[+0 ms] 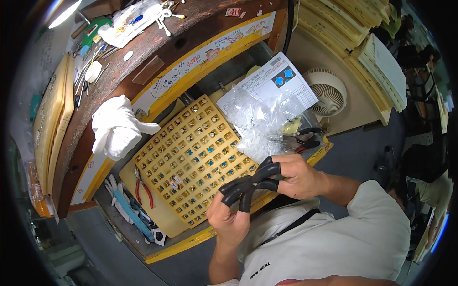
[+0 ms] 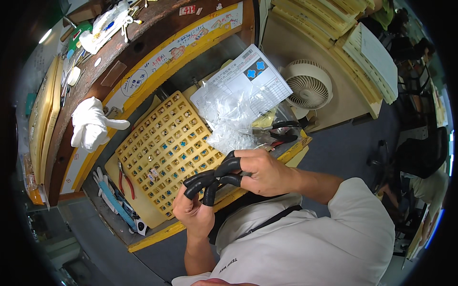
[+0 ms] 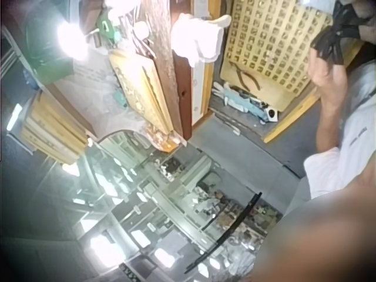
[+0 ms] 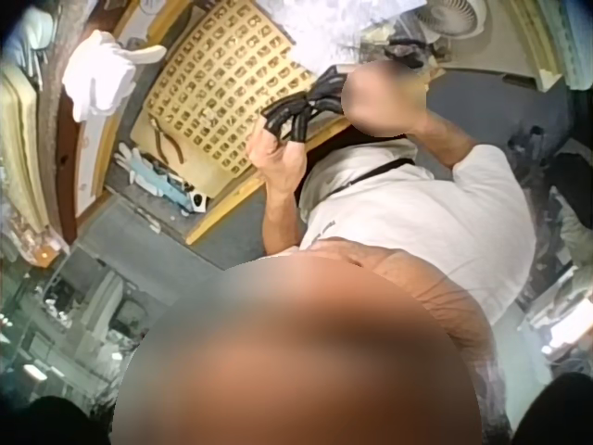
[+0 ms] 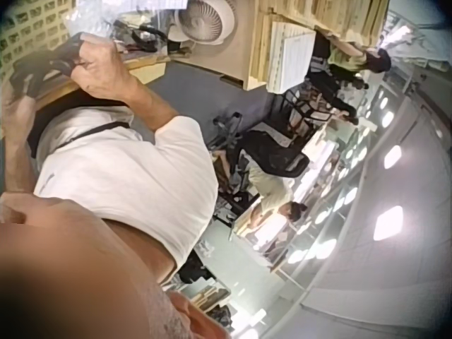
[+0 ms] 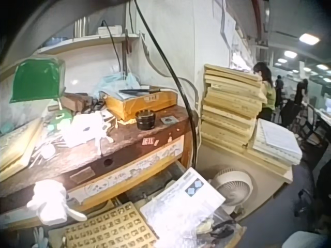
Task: Placing small blue stones into black jewelry molds and adjusting them using pliers.
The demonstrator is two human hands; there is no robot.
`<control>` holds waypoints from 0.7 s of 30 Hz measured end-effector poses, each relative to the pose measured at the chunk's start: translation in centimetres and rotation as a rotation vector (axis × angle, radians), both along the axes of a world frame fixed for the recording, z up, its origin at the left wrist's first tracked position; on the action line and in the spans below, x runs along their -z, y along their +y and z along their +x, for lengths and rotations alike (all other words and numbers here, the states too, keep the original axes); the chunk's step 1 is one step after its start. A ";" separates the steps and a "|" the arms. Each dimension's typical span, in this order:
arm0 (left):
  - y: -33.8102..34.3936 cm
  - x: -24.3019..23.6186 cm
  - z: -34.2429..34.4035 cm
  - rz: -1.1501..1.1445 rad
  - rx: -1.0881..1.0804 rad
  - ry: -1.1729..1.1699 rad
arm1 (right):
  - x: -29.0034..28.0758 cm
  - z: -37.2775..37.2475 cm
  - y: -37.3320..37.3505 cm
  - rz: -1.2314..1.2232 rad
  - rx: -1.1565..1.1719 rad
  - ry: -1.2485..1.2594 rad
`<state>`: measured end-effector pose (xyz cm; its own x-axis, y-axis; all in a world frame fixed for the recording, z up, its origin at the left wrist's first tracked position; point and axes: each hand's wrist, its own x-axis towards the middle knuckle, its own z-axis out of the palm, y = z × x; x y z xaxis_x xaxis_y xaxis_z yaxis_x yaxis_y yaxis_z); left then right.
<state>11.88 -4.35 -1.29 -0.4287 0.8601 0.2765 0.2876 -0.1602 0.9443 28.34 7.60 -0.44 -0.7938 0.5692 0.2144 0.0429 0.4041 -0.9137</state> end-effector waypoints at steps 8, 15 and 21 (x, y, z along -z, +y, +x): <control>-0.1 1.2 0.2 0.065 0.022 -0.136 | 2.3 -0.3 -1.4 -0.580 0.037 0.202; -0.1 1.6 0.8 0.075 0.022 -0.365 | 1.6 0.0 -0.4 -0.984 -0.123 0.292; -0.1 2.0 1.0 0.118 -0.002 -0.304 | 2.3 -0.4 -1.0 -1.137 -0.084 0.352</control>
